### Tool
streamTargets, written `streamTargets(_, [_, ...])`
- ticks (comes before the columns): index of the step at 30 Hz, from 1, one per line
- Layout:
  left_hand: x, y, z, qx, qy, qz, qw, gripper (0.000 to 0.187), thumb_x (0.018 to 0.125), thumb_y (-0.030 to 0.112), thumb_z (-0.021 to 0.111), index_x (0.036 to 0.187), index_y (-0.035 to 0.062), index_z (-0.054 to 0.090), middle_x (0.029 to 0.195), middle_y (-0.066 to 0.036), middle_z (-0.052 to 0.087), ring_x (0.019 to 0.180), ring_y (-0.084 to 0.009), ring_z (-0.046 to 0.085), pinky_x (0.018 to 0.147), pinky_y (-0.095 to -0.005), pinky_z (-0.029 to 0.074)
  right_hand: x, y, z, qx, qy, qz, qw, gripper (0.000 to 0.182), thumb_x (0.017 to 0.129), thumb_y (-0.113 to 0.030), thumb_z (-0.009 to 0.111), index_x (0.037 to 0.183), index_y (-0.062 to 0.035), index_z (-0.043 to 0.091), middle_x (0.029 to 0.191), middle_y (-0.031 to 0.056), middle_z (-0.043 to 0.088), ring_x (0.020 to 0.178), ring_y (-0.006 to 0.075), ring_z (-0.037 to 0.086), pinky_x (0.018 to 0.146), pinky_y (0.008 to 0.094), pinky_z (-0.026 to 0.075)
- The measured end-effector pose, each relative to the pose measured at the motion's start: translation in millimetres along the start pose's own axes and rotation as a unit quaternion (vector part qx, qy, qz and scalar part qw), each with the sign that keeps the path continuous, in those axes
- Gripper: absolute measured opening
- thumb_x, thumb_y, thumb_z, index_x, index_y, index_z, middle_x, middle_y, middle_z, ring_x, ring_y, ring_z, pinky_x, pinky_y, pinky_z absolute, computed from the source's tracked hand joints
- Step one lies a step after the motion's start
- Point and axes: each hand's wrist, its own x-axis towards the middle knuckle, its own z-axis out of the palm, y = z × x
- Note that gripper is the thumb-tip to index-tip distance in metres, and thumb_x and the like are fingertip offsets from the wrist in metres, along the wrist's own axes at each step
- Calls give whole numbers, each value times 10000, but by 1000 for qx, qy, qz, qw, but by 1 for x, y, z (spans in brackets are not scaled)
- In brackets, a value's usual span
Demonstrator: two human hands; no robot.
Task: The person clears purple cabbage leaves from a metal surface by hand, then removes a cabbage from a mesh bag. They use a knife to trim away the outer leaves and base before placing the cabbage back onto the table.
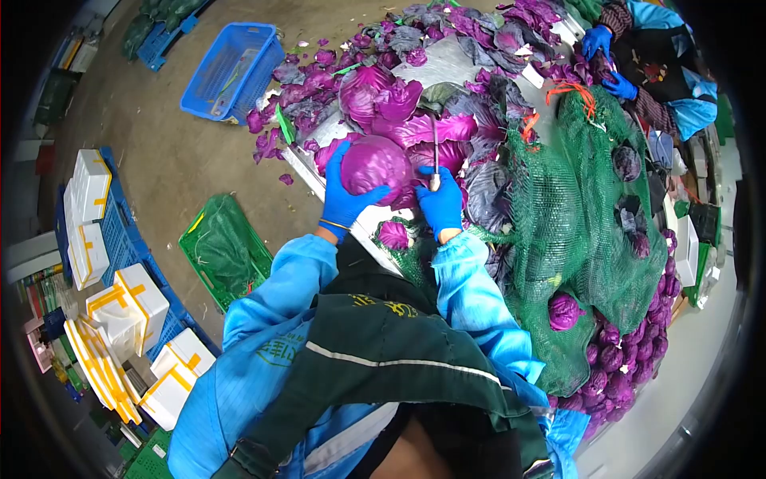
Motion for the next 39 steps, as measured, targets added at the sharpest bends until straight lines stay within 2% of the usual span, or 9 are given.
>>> streamTargets(5, [9,0,-31,-362,13,-199,910,884,684,146,810,1401,56,301,1322,-121,426,1195,-217,458,1030,-347,380,3,-10,-20,216,-60,15,974,232,829,64,538,1049,-9,556,822,74,614,750,126,618,668,263,524])
streamTargets(7, [9,8,-31,-364,22,-199,910,874,687,139,804,1400,63,303,1313,-117,433,1196,-224,458,1026,-351,385,-14,-61,-13,286,-68,0,956,302,824,-14,627,1118,-18,556,881,68,624,802,121,617,717,261,516])
streamTargets(11, [19,6,-27,-159,-6,-45,986,955,625,177,851,1389,35,296,1330,-120,418,1213,-244,449,1045,-363,368,-11,-63,8,12,3,-101,995,532,720,-270,752,1163,-48,560,920,156,663,807,267,665,726,373,505])
streamTargets(17, [34,23,-34,-48,-40,72,995,1022,571,210,883,1388,28,296,1364,-132,376,1259,-254,401,1058,-375,355,-3,-55,3,-12,6,-10,1000,271,716,-192,684,942,-50,638,776,174,655,686,332,648,627,375,501])
streamTargets(22, [41,28,-34,-115,-70,39,990,1029,568,218,883,1390,31,294,1369,-134,374,1255,-250,404,1056,-382,356,-3,-55,3,126,41,26,991,151,760,-97,654,899,-42,641,727,102,655,637,145,606,608,306,485])
streamTargets(27, [52,19,-40,-99,-77,56,991,1025,573,189,873,1403,33,291,1387,-120,361,1257,-250,401,1068,-381,342,-14,-88,3,14,68,-38,997,336,742,-281,744,954,-50,623,744,127,645,646,188,622,610,329,487])
streamTargets(30, [61,18,-49,-45,-99,82,991,1011,562,235,885,1377,34,322,1366,-131,381,1242,-251,417,1053,-376,357,-7,-80,11,-23,64,-73,995,389,718,-348,732,934,-46,617,721,166,638,625,331,626,580,400,477])
streamTargets(37, [76,23,-59,-102,-152,69,981,1023,581,199,866,1411,46,287,1389,-119,372,1253,-250,410,1062,-383,350,1,-71,24,-11,108,-48,993,259,756,-233,680,885,-24,599,660,134,627,552,286,616,522,390,466])
streamTargets(39, [81,14,-63,-206,-160,-26,965,987,612,226,847,1409,42,295,1354,-123,412,1230,-241,434,1045,-370,366,0,-80,22,206,128,68,968,199,768,-179,664,862,-17,595,622,81,602,522,207,594,505,347,460])
